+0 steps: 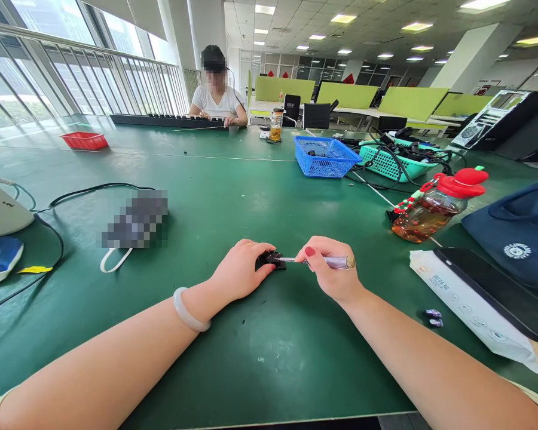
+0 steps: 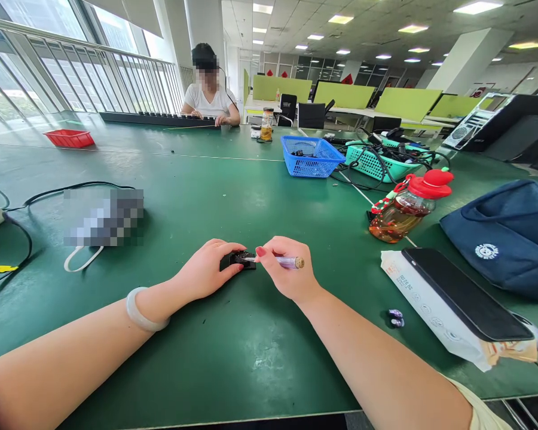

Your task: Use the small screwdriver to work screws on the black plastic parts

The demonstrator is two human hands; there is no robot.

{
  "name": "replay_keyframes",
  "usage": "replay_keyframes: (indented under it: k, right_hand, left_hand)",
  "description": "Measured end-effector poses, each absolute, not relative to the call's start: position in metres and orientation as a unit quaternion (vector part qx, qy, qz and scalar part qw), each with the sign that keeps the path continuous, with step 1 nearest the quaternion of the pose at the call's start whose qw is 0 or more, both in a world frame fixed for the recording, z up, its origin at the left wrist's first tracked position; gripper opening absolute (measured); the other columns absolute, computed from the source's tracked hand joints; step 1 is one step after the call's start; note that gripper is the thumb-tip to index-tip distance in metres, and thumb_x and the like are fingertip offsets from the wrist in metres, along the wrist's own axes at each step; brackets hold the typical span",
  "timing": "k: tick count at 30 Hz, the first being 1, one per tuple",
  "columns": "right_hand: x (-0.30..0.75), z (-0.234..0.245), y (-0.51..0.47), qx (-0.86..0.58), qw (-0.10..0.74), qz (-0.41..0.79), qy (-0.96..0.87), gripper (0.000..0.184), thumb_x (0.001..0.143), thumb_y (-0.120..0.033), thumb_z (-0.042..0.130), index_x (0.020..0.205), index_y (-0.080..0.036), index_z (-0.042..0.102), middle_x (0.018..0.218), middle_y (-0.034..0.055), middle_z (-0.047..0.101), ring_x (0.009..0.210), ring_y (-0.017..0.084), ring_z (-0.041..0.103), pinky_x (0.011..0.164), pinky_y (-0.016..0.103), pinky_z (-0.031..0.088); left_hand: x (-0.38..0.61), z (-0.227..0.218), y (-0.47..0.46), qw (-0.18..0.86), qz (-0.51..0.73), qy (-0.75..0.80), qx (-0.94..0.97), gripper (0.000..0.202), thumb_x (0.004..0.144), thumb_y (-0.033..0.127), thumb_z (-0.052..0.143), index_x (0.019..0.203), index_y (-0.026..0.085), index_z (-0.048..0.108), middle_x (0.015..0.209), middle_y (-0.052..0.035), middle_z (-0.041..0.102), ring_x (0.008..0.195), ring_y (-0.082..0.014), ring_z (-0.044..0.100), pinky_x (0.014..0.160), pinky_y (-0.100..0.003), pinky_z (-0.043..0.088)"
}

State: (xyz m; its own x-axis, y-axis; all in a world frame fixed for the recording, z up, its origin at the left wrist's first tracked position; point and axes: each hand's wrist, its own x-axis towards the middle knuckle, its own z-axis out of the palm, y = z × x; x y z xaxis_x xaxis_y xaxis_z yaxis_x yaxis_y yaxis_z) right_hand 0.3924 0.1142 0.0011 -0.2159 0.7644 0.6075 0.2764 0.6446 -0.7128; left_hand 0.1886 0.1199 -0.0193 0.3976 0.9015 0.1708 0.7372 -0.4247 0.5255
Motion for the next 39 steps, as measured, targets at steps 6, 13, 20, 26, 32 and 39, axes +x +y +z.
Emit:
replay_keyframes:
  k: [6,13,20,26,32,39]
  right_hand:
    - [0.393,0.001,0.116,-0.372,0.514,0.23,-0.738,0.054,0.093,-0.057,0.05,0.056,-0.021,0.065,0.047,-0.0013,0.047,0.046,0.011,0.044,0.047,0.028,0.035]
    - [0.393,0.003,0.111,-0.361,0.456,0.158,-0.798,0.043,0.096,-0.038,0.048,0.06,-0.021,0.063,0.051,-0.0005,0.054,0.047,0.011,0.047,0.048,0.026,0.036]
    - [0.39,0.004,0.107,-0.253,0.369,0.059,-0.892,0.032,0.091,-0.024,0.051,0.059,-0.022,0.052,0.051,-0.0035,0.045,0.047,0.01,0.035,0.047,0.025,0.031]
    - [0.387,0.001,0.104,-0.229,0.318,0.023,-0.92,0.027,0.088,-0.024,0.055,0.06,-0.022,0.052,0.054,-0.004,0.043,0.049,0.011,0.035,0.048,0.026,0.028]
    - [0.386,-0.001,0.104,-0.235,0.337,0.074,-0.908,0.026,0.088,-0.029,0.061,0.063,-0.022,0.056,0.055,-0.0044,0.046,0.049,0.01,0.039,0.049,0.025,0.031]
    - [0.397,-0.002,0.118,-0.332,0.505,0.266,-0.751,0.053,0.094,-0.058,0.046,0.059,-0.021,0.062,0.051,-0.0008,0.051,0.046,0.01,0.043,0.047,0.027,0.033]
  left_hand:
    - [0.189,-0.02,0.12,0.191,0.228,0.497,0.815,0.03,0.089,0.033,0.058,0.117,0.025,0.066,0.111,-0.0042,0.072,0.113,-0.0274,0.057,0.1,-0.044,0.049]
    - [0.189,-0.021,0.122,0.182,0.231,0.497,0.816,0.031,0.089,0.03,0.059,0.119,0.025,0.066,0.114,-0.004,0.071,0.116,-0.0273,0.057,0.104,-0.044,0.047]
    - [0.19,-0.021,0.122,0.183,0.223,0.505,0.814,0.034,0.09,0.029,0.057,0.123,0.023,0.064,0.119,-0.0043,0.07,0.117,-0.0264,0.056,0.106,-0.043,0.046]
    - [0.191,-0.02,0.121,0.193,0.223,0.511,0.808,0.035,0.089,0.027,0.055,0.123,0.023,0.064,0.116,-0.0043,0.071,0.118,-0.027,0.056,0.105,-0.045,0.046]
    - [0.191,-0.022,0.123,0.192,0.223,0.514,0.806,0.035,0.088,0.027,0.055,0.122,0.024,0.064,0.117,-0.0046,0.07,0.119,-0.0275,0.056,0.106,-0.046,0.046]
    - [0.189,-0.021,0.123,0.192,0.218,0.518,0.805,0.033,0.09,0.031,0.056,0.122,0.026,0.064,0.12,-0.0042,0.069,0.119,-0.0278,0.055,0.106,-0.046,0.046]
